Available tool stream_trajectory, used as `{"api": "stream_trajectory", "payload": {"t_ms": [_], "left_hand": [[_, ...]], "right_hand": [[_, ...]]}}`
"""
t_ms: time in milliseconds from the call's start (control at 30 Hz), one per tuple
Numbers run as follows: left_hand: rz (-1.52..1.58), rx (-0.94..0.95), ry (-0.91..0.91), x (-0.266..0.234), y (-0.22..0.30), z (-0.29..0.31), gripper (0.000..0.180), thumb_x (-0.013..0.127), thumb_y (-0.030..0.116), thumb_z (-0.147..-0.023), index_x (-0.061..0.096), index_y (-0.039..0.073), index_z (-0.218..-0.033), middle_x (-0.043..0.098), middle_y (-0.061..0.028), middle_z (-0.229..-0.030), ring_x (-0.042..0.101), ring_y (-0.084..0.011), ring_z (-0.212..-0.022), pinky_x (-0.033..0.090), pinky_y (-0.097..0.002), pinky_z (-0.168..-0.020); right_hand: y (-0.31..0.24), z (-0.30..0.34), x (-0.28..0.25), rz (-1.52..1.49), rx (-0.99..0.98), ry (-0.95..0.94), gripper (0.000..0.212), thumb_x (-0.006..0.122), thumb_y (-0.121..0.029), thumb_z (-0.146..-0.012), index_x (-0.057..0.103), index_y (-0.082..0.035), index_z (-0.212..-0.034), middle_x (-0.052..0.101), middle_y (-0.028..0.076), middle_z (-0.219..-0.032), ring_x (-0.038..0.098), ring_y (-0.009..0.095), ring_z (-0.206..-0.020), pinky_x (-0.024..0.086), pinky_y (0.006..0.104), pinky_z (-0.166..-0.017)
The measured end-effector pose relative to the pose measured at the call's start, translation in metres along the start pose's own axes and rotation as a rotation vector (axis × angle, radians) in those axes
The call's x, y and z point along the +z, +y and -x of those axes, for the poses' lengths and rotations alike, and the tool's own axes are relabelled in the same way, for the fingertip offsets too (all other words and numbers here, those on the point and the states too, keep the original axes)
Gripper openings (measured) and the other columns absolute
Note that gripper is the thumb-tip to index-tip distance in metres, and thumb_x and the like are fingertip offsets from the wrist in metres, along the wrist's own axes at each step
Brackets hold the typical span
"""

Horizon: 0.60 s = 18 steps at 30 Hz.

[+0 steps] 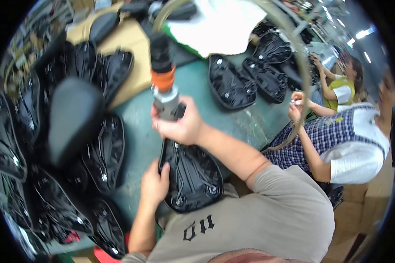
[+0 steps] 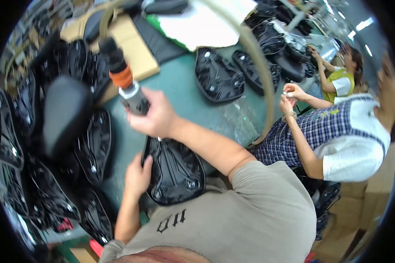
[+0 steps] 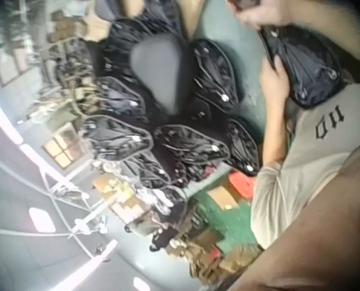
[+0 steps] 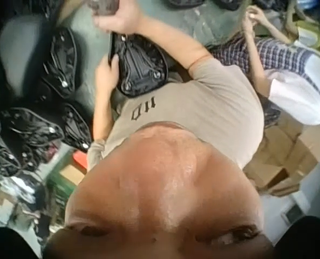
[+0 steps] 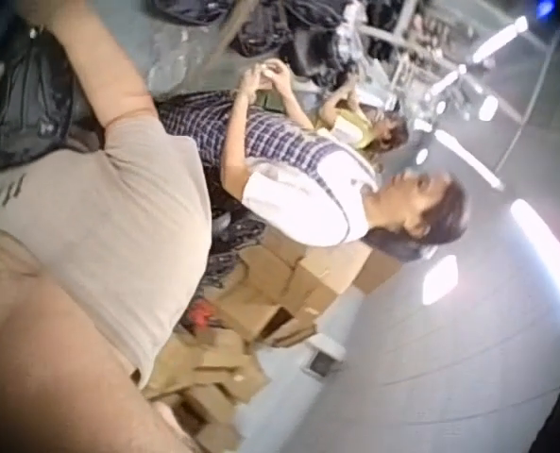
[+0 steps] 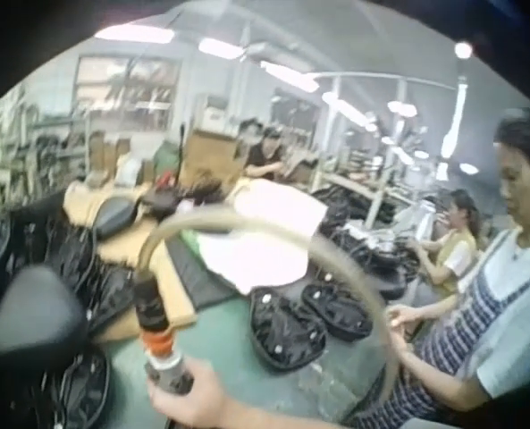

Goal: Assemble bicycle seat components using a pneumatic screwdriver on a production line.

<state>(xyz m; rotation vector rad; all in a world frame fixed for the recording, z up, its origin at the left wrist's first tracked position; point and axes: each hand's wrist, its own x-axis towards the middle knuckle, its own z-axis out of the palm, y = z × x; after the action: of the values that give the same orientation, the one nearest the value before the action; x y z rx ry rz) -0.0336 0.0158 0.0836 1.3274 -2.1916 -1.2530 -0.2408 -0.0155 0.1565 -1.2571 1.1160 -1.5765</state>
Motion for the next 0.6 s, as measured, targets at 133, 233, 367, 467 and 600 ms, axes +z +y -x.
{"api": "stream_trajectory", "payload": {"t_ms": [133, 233, 367, 467, 600], "left_hand": [[-0.033, 0.028, 0.023, 0.005, -0.003, 0.002, 0.039, 0.061, 0.031, -0.101, 0.065, 0.000, -0.125, 0.071, -0.0300, -0.105, 0.068, -0.0472, -0.101, 0.054, -0.0497, -0.088], [-0.056, 0.009, -0.004, 0.008, -0.002, 0.005, 0.039, 0.062, 0.031, -0.101, 0.066, 0.001, -0.124, 0.071, -0.0294, -0.105, 0.069, -0.0465, -0.101, 0.054, -0.0489, -0.089], [-0.132, 0.024, 0.002, 0.011, -0.006, 0.004, 0.044, 0.059, 0.037, -0.102, 0.066, -0.001, -0.124, 0.071, -0.0301, -0.107, 0.068, -0.0472, -0.103, 0.054, -0.0487, -0.090], [-0.139, -0.061, -0.037, 0.011, -0.008, 0.006, 0.047, 0.058, 0.039, -0.102, 0.065, -0.002, -0.125, 0.070, -0.0304, -0.109, 0.067, -0.0473, -0.106, 0.053, -0.0481, -0.092], [-0.109, -0.037, -0.023, 0.007, -0.004, 0.012, 0.050, 0.059, 0.038, -0.103, 0.064, -0.005, -0.127, 0.068, -0.0331, -0.115, 0.066, -0.0458, -0.113, 0.052, -0.0448, -0.096]], "right_hand": [[-0.015, 0.007, -0.005, -0.093, 0.008, -0.044, 0.015, 0.070, -0.002, -0.087, 0.059, -0.001, -0.098, 0.066, 0.006, -0.080, 0.064, 0.011, -0.061, 0.052, 0.0276, -0.055], [-0.024, 0.014, -0.006, -0.108, 0.018, -0.069, 0.016, 0.070, -0.004, -0.084, 0.059, -0.001, -0.096, 0.066, 0.006, -0.078, 0.064, 0.012, -0.060, 0.051, 0.0280, -0.056], [-0.021, 0.013, -0.007, -0.117, 0.010, -0.077, 0.021, 0.067, -0.006, -0.080, 0.062, -0.001, -0.100, 0.066, 0.005, -0.081, 0.063, 0.011, -0.061, 0.053, 0.0303, -0.053], [-0.019, 0.011, -0.012, -0.068, 0.035, -0.108, 0.020, 0.066, -0.005, -0.078, 0.063, -0.001, -0.098, 0.067, 0.005, -0.080, 0.064, 0.012, -0.063, 0.053, 0.0302, -0.052], [-0.014, 0.017, -0.008, -0.119, -0.055, -0.089, 0.028, 0.064, 0.001, -0.080, 0.061, -0.001, -0.107, 0.071, 0.010, -0.097, 0.065, 0.013, -0.067, 0.054, 0.0292, -0.059]]}}
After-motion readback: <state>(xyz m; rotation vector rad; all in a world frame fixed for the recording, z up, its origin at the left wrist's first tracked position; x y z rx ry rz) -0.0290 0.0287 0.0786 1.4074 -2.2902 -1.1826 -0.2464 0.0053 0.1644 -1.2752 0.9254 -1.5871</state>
